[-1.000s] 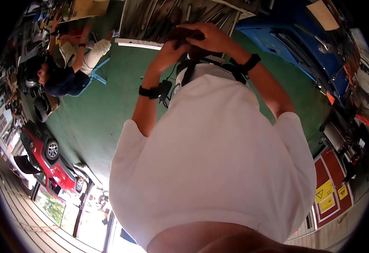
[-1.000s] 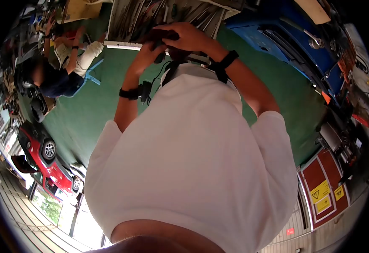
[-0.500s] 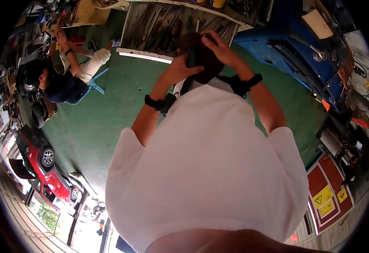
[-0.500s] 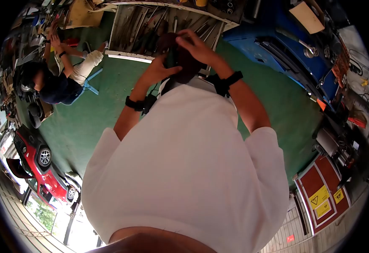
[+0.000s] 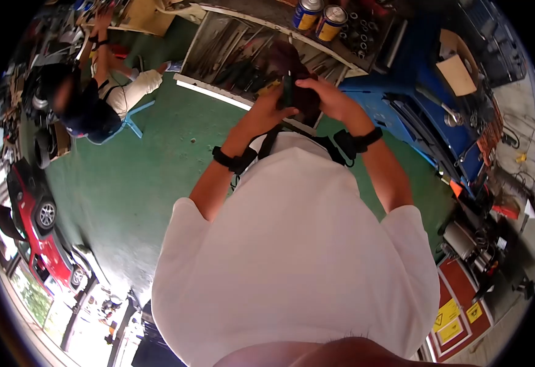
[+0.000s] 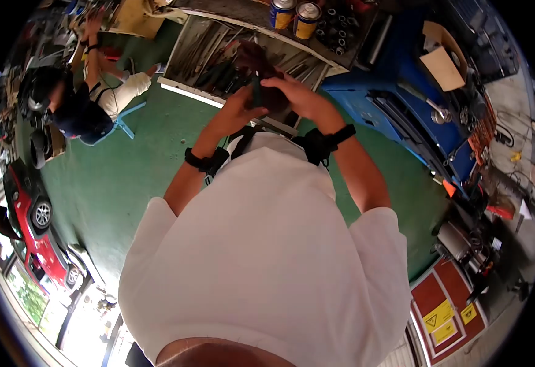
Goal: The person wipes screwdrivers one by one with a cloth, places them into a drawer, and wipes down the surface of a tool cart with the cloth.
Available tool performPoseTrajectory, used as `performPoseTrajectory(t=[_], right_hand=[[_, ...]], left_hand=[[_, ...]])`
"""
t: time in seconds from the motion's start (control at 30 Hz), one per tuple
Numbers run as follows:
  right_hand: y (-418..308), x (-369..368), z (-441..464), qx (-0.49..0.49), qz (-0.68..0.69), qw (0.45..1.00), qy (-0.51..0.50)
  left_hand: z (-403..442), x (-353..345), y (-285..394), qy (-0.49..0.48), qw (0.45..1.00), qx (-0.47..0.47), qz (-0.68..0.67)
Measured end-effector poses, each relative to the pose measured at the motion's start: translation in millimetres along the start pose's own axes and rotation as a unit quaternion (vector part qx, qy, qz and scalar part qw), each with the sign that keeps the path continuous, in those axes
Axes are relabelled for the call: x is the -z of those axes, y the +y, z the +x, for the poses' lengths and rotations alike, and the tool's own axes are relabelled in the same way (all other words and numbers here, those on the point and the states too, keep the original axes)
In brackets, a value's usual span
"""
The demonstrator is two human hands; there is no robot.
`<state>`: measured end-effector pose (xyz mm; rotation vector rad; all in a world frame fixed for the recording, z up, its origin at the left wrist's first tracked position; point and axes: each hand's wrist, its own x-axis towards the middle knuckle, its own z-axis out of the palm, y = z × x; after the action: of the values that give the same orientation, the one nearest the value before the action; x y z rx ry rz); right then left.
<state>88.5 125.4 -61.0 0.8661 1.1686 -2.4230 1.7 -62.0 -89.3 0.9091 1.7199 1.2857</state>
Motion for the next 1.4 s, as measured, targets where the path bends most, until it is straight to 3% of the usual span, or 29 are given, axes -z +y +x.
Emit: performPoseTrajectory(t=[0.03,0.17,0.23,0.37,0.43,0.47,0.53,0.57,0.6,0.67,0.7,0.77,0.8,0.83,0.87,0.93,0.97,1.0,1.07,1.1,1.17,1.2,1.27,1.33,1.4], right_hand=[[-2.7,-6.2,-2.0,-0.031,-0.065,0.997,0.021],[-8.3,-15.1,-2.0,-0.108,-0.075,0.991,-0.036],[0.1,-17.1,-8.6,-0.004,-0.104,0.99,-0.094],[3.3,-10.8,-7.6,0.037,-0.202,0.966,-0.157],[-21.3,-26.2,-19.2,0.07,-0.464,0.863,-0.185],[-20.2,-24.1,-15.1,0.076,-0.464,0.863,-0.184],[-11.3,-21.0,-6.4,0.237,-0.499,0.81,-0.199],[-8.2,-19.2,-3.5,0.239,-0.498,0.809,-0.2],[-7.0,-21.3,-3.0,0.202,-0.463,0.843,-0.182],[-4.7,-17.6,2.9,0.168,-0.428,0.873,-0.164],[-2.0,-15.1,8.4,0.204,-0.456,0.857,-0.128],[3.3,-9.1,17.7,0.244,-0.482,0.836,-0.093],[3.9,-10.4,20.0,0.352,-0.542,0.757,-0.093],[2.2,-12.1,20.0,0.452,-0.593,0.661,-0.087],[3.7,-14.4,16.5,0.448,-0.596,0.662,-0.081],[0.2,-32.8,-0.1,0.491,-0.616,0.614,-0.044],[-1.3,-39.5,-11.4,0.312,-0.648,0.694,-0.027],[-3.6,-41.6,-13.5,0.311,-0.647,0.696,-0.03],[-4.7,-46.2,-11.3,0.139,-0.795,0.589,0.025],[-1.8,-43.9,-13.6,0.138,-0.793,0.593,0.026],[1.5,-30.2,-21.4,0.339,-0.825,0.447,0.064],[4.1,-22.8,-22.8,0.337,-0.824,0.449,0.07],[13.5,-6.4,-23.0,0.492,-0.767,0.4,0.101],[15.7,16.2,-23.3,0.489,-0.764,0.411,0.095],[19.3,31.0,-22.3,0.487,-0.761,0.42,0.089]], left_hand=[[-4.4,3.7,7.4,0.003,1.0,-0.005,0.031],[-22.8,4.0,6.4,0.052,0.998,-0.02,0.042],[-31.5,5.0,7.3,0.023,0.996,-0.078,0.049],[-44.2,6.5,13.4,0.075,0.982,-0.122,0.125],[-44.2,12.7,11.8,0.118,0.95,-0.119,0.263],[-44.1,12.6,10.6,0.116,0.949,-0.123,0.267],[-47.1,7.7,10.2,0.177,0.938,-0.123,0.272],[-46.9,6.5,7.0,0.21,0.942,-0.115,0.236],[-47.2,4.6,18.4,0.21,0.942,-0.115,0.236],[-46.7,3.2,45.2,0.305,0.942,-0.025,0.14],[-47.6,2.7,51.3,0.335,0.936,0.004,0.106],[-47.6,6.0,49.3,0.423,0.86,-0.166,0.233],[-49.0,11.1,54.8,0.422,0.86,-0.167,0.234],[-49.3,18.5,64.8,0.338,0.845,-0.197,0.365],[-49.0,20.8,73.0,0.244,0.811,-0.223,0.483],[-42.3,18.2,80.0,0.174,0.833,-0.129,0.51],[-36.7,17.8,86.4,0.108,0.857,-0.008,0.504],[-32.6,19.1,95.2,0.038,0.862,0.116,0.491],[-29.1,19.5,85.5,0.03,0.872,0.133,0.469],[-26.8,17.4,77.0,0.021,0.885,0.145,0.443],[-24.4,16.3,37.7,0.024,0.906,0.12,0.406],[-21.8,16.9,35.6,0.031,0.924,0.096,0.369],[-21.4,14.8,30.6,0.042,0.94,0.081,0.328],[-24.6,9.2,36.3,0.057,0.954,0.073,0.285],[-24.2,-2.5,42.9,0.031,0.955,0.121,0.269]])
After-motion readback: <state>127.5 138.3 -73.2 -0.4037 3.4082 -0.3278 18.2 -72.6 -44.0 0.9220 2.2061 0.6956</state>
